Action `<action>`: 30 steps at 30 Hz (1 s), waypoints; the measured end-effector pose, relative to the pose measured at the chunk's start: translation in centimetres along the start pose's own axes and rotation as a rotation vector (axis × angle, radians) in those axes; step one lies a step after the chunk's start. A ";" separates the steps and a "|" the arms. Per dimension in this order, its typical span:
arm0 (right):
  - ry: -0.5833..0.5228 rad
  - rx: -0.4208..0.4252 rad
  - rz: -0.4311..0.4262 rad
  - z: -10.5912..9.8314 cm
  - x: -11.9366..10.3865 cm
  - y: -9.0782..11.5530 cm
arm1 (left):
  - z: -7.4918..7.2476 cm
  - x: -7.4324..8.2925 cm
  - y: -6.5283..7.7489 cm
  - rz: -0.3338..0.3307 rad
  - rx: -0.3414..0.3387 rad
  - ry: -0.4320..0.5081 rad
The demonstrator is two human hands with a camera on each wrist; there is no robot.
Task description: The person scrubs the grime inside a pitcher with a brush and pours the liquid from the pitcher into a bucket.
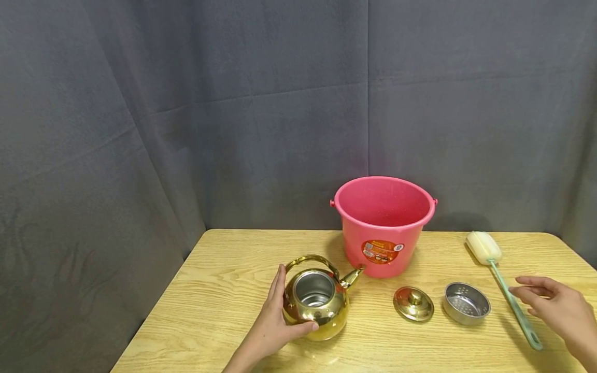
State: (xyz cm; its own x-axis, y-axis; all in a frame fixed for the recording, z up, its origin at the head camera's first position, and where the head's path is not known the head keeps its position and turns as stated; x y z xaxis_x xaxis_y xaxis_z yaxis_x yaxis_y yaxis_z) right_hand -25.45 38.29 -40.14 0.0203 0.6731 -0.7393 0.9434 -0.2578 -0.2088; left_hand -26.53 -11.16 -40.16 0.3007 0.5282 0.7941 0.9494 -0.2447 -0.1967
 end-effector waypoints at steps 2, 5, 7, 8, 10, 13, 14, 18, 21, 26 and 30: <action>-0.027 -0.026 0.033 0.1 0.6 -0.1 | 0.0 0.0 0.0 0.000 -0.001 0.002; -0.036 -0.052 0.071 0.2 1.4 -0.4 | 0.0 0.0 0.0 -0.001 -0.003 0.004; -0.042 -0.075 0.101 0.3 1.9 -0.5 | 0.0 0.0 0.0 -0.002 -0.003 0.005; -0.047 -0.086 0.118 0.4 2.1 -0.6 | 0.0 0.0 0.0 -0.003 -0.003 0.007; -0.063 -0.116 0.153 0.6 2.7 -0.8 | 0.0 0.0 0.0 -0.002 -0.003 0.009; -0.071 -0.160 0.203 0.7 3.5 -0.9 | 0.0 0.0 0.0 -0.004 -0.004 0.008; -0.070 -0.174 0.213 0.8 3.7 -0.9 | 0.0 0.0 0.0 -0.005 -0.004 0.007; -0.067 -0.229 0.240 1.0 4.6 -0.9 | 0.0 0.0 0.0 -0.007 -0.004 0.002; -0.092 -0.280 0.256 1.3 5.1 -0.8 | 0.0 0.0 0.0 -0.004 -0.004 0.001; -0.134 -0.342 0.290 1.8 5.4 -0.4 | 0.0 0.0 0.0 -0.013 -0.005 -0.004; -0.122 -0.361 0.289 2.0 5.5 -0.2 | 0.0 0.0 0.0 -0.011 -0.002 -0.005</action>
State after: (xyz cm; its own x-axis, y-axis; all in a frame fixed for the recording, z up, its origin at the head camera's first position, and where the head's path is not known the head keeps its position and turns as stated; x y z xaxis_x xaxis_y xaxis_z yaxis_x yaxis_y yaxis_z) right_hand -26.23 40.65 -45.49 0.2798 0.5174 -0.8087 0.9601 -0.1501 0.2361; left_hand -26.53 -11.18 -40.14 0.2911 0.5351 0.7931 0.9524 -0.2406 -0.1872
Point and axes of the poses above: each hand's wrist, its own y-axis away from the middle knuckle, its own z-axis out of the palm, x = y × z, the point moved 7 cm from there along -y, towards the middle knuckle, and after that the axes turned 4 degrees about -z, right-handed, at the moved point
